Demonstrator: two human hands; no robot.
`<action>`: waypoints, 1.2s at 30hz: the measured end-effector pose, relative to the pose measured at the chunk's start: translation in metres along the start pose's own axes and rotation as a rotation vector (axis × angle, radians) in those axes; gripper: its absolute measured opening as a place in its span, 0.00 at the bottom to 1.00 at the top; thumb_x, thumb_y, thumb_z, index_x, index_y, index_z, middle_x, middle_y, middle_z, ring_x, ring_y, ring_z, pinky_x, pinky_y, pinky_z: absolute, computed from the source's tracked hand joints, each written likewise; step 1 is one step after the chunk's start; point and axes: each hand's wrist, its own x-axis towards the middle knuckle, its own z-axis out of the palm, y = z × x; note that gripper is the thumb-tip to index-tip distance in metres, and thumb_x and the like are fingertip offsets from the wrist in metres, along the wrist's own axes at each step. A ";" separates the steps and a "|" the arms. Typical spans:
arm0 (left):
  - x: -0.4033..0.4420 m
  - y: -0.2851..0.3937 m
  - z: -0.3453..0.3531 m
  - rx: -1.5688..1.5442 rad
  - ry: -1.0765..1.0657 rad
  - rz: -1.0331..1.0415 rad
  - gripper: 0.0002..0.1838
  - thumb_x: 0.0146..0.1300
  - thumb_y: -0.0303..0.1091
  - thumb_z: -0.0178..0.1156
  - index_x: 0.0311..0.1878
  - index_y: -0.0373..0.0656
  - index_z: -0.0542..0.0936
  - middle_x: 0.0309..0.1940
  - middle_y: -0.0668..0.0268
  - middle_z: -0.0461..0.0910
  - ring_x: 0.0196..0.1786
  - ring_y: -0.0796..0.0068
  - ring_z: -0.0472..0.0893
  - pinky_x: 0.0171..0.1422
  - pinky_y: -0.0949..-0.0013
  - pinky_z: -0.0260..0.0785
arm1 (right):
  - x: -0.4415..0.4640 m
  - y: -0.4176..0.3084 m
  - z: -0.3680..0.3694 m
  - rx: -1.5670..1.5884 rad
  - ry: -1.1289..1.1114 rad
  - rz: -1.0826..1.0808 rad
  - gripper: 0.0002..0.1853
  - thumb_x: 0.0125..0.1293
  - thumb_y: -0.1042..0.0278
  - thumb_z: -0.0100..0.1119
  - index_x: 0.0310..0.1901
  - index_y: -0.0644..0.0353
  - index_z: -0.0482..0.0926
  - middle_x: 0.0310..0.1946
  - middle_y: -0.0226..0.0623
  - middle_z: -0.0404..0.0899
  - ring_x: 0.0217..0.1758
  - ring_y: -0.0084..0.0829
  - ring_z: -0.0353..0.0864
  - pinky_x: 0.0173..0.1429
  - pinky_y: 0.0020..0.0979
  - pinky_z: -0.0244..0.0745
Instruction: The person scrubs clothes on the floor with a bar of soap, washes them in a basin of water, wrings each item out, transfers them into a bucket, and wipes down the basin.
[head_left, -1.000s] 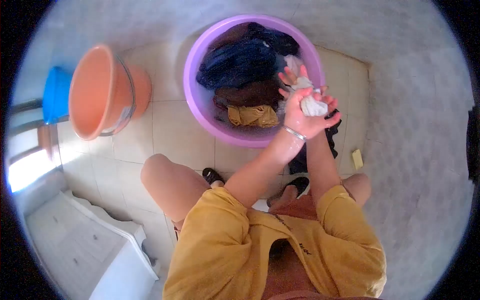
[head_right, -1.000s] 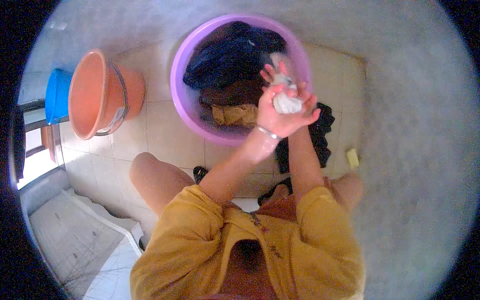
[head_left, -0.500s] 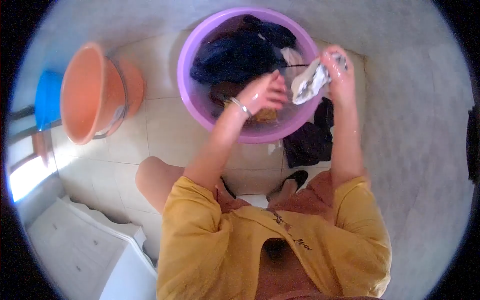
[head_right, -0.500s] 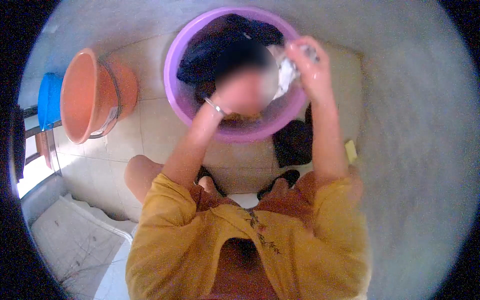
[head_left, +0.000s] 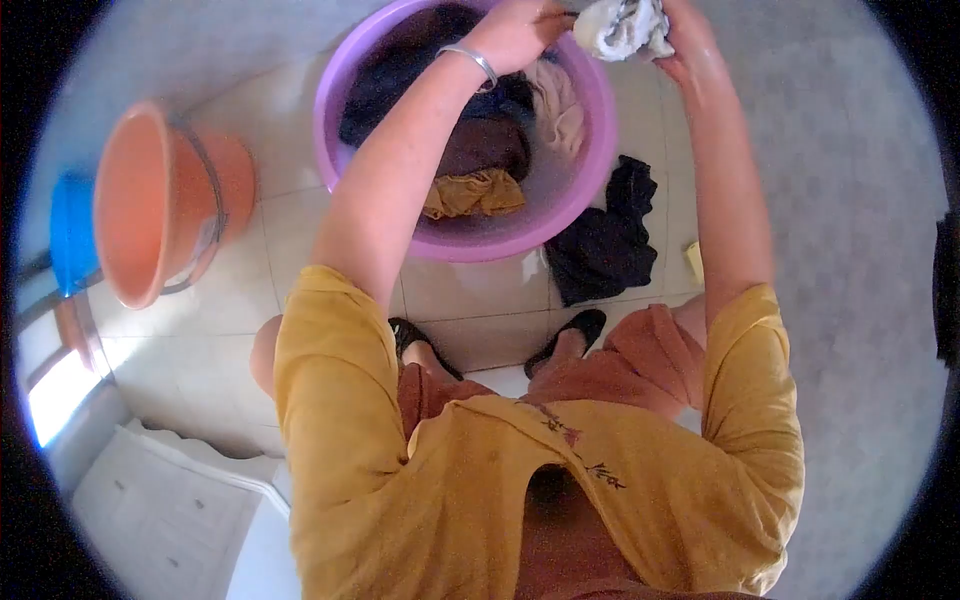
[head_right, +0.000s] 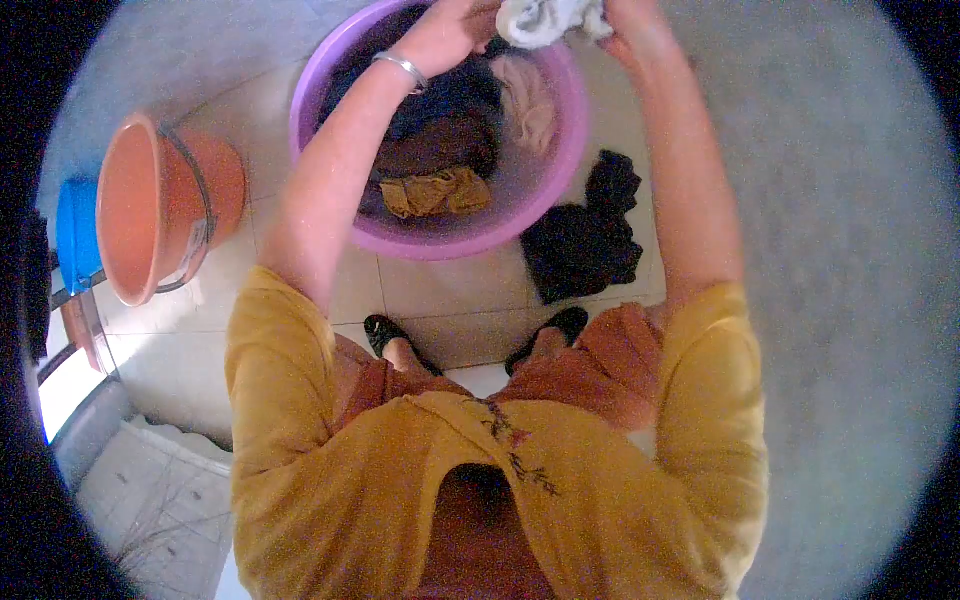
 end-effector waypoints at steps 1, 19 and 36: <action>0.001 0.012 -0.004 0.054 0.035 0.021 0.15 0.59 0.38 0.48 0.40 0.36 0.75 0.32 0.58 0.78 0.38 0.66 0.76 0.44 0.67 0.65 | 0.005 0.004 -0.008 0.071 -0.017 0.000 0.13 0.59 0.56 0.51 0.28 0.58 0.74 0.21 0.31 0.75 0.24 0.25 0.75 0.30 0.27 0.72; -0.017 -0.018 -0.047 0.546 -0.381 -0.035 0.24 0.55 0.36 0.53 0.55 0.36 0.66 0.43 0.56 0.74 0.48 0.67 0.72 0.53 0.69 0.62 | -0.051 0.003 -0.052 -0.189 -0.251 0.188 0.32 0.58 0.40 0.42 0.44 0.68 0.74 0.38 0.38 0.78 0.38 0.29 0.77 0.44 0.28 0.72; -0.059 0.047 0.091 -1.458 -0.134 -0.459 0.15 0.51 0.30 0.57 0.43 0.40 0.70 0.30 0.60 0.73 0.27 0.76 0.72 0.18 0.83 0.60 | -0.044 0.028 0.015 -0.612 -0.405 -0.231 0.21 0.52 0.61 0.58 0.48 0.56 0.69 0.40 0.36 0.73 0.38 0.24 0.73 0.42 0.28 0.69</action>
